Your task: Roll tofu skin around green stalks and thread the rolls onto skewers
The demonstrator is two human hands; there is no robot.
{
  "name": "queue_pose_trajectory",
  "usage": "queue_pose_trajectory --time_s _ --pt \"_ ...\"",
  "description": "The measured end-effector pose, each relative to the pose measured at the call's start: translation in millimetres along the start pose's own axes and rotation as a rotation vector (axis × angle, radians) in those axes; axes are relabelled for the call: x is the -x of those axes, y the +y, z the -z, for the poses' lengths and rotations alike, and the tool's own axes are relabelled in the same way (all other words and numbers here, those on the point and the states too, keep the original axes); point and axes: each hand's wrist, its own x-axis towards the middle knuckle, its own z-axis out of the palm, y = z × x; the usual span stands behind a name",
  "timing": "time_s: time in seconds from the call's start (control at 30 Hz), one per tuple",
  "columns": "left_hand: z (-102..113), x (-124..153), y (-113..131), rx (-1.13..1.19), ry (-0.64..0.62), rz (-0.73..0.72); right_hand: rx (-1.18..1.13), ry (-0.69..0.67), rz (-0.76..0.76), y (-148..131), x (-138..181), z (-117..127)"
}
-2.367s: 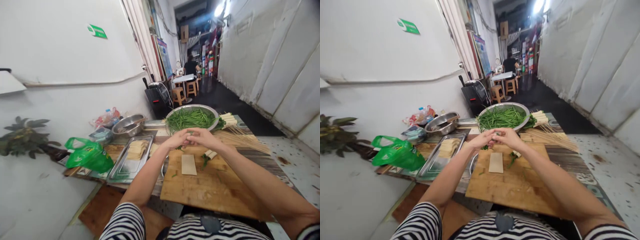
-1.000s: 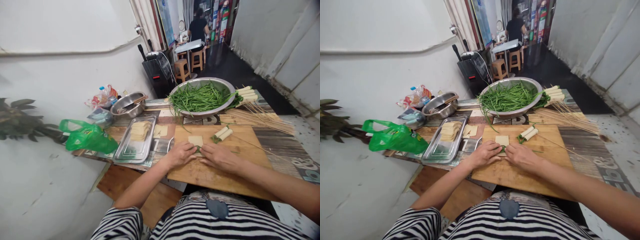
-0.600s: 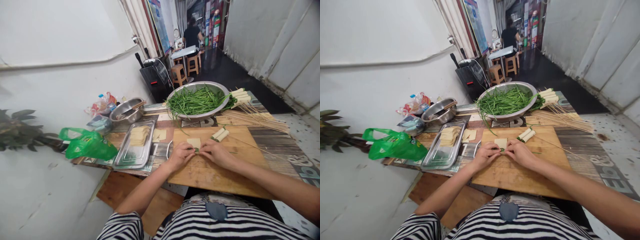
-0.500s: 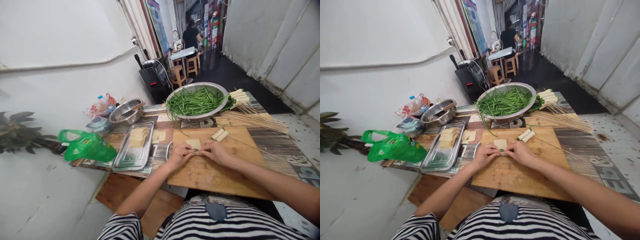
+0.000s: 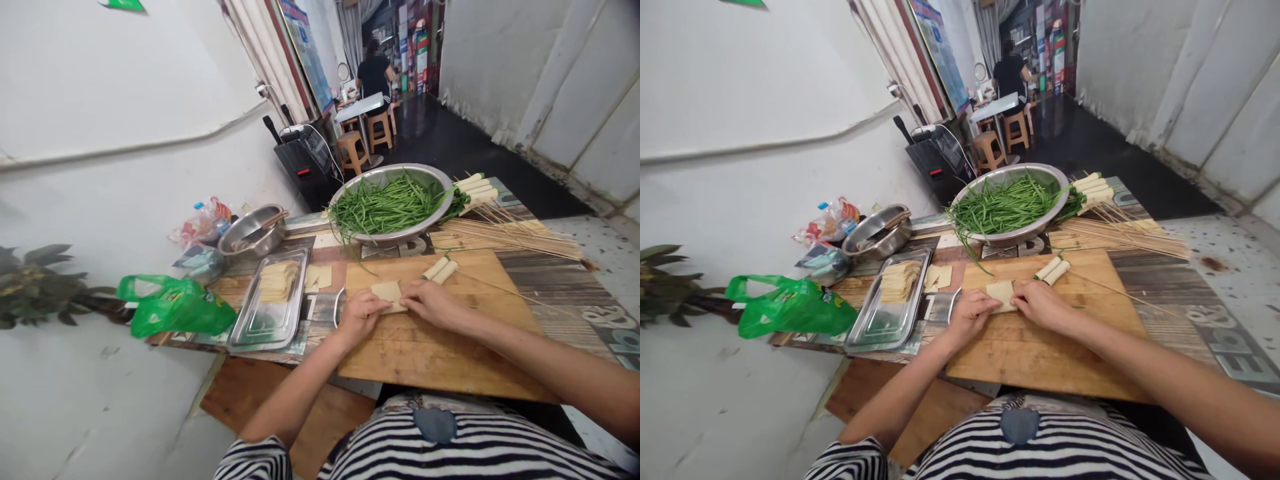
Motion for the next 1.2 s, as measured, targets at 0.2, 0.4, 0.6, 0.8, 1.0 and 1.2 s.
queue_pose_trajectory --time_s 0.2,0.4,0.6,0.8,1.0,1.2 --pt "2 -7 5 -0.092 -0.131 -0.052 0.212 0.177 0.183 0 6 -9" --pt "1 -5 14 -0.135 -0.081 0.111 0.58 0.406 0.603 -2 13 -31" --pt "7 4 22 -0.416 -0.117 0.065 0.545 0.196 0.497 2 3 -27" --pt "8 5 30 -0.516 -0.152 0.118 0.455 -0.083 0.356 -13 -11 -1" --pt "14 -8 31 -0.436 -0.266 0.262 0.391 -0.127 0.31 -12 -21 4" --pt "21 -21 22 -0.331 -0.366 0.221 0.487 -0.014 0.434 -8 -14 -7"
